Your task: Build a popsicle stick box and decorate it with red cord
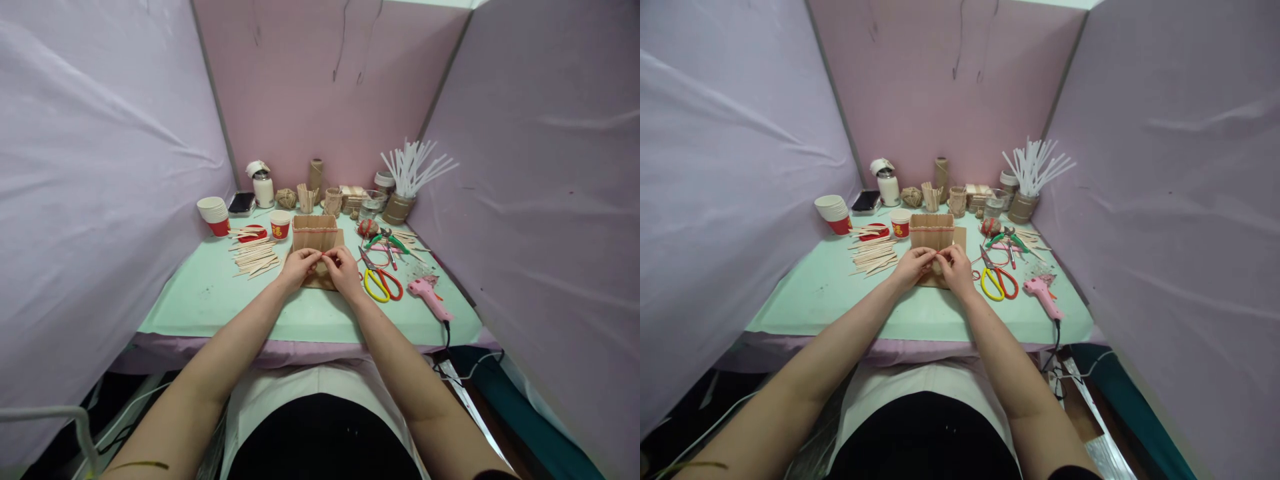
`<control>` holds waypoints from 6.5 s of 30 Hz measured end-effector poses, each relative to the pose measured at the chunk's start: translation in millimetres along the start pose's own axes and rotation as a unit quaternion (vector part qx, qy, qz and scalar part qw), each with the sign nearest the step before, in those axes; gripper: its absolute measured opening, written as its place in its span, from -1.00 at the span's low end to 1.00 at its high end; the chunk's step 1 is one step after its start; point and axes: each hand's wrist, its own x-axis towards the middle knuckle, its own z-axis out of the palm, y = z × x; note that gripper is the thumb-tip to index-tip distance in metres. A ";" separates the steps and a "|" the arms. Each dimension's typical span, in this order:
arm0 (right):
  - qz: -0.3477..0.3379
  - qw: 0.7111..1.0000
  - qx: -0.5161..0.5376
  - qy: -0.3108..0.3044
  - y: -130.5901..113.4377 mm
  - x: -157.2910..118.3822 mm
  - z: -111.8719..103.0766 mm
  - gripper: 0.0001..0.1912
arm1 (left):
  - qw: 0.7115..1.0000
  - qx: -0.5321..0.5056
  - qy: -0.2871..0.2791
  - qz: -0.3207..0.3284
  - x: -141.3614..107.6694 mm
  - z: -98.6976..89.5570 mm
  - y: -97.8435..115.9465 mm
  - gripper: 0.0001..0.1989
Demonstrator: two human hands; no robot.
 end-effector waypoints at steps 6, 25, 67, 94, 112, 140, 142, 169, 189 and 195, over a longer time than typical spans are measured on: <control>0.075 0.996 0.043 0.012 5.4 3.6 -1.5 -0.76 | 0.986 0.149 0.016 0.071 -0.5 -1.4 -2.3 -0.74; 0.140 0.986 0.087 0.004 16.0 6.2 1.9 -0.72 | 0.915 0.356 0.054 0.183 -10.8 4.5 0.4 -0.86; 0.151 0.983 0.069 0.082 12.7 8.5 -6.5 -0.74 | 0.951 0.297 0.034 0.076 -2.6 -4.6 -0.1 -0.48; 0.117 0.990 0.071 0.035 7.6 3.9 -1.5 -0.74 | 0.996 0.043 -0.068 -0.028 -4.4 2.0 -2.4 -0.64; 0.035 0.999 0.004 -0.030 1.6 0.1 1.6 -0.71 | 0.993 0.110 0.014 0.039 -0.8 -1.7 -3.4 -0.92; 0.026 0.993 -0.113 0.018 6.2 0.0 -1.1 -0.73 | 0.965 0.239 -0.013 0.103 -3.0 -4.6 1.6 -0.80; 0.035 0.991 -0.124 0.030 7.0 -0.3 -1.0 -0.74 | 0.964 0.244 -0.015 0.103 -3.1 -4.8 1.1 -0.80; 0.149 0.961 -0.212 0.091 14.2 -0.7 1.1 -0.73 | 0.960 0.246 -0.070 0.118 -6.2 -2.8 0.9 -0.82; 0.138 0.955 -0.254 0.070 19.4 -0.6 2.7 -0.72 | 0.957 0.262 -0.066 0.103 -4.2 -2.2 -2.9 -0.82; 0.040 0.959 -0.262 0.098 9.4 -4.8 2.9 -0.71 | 0.954 0.289 0.013 0.078 -4.8 -3.0 0.3 -0.75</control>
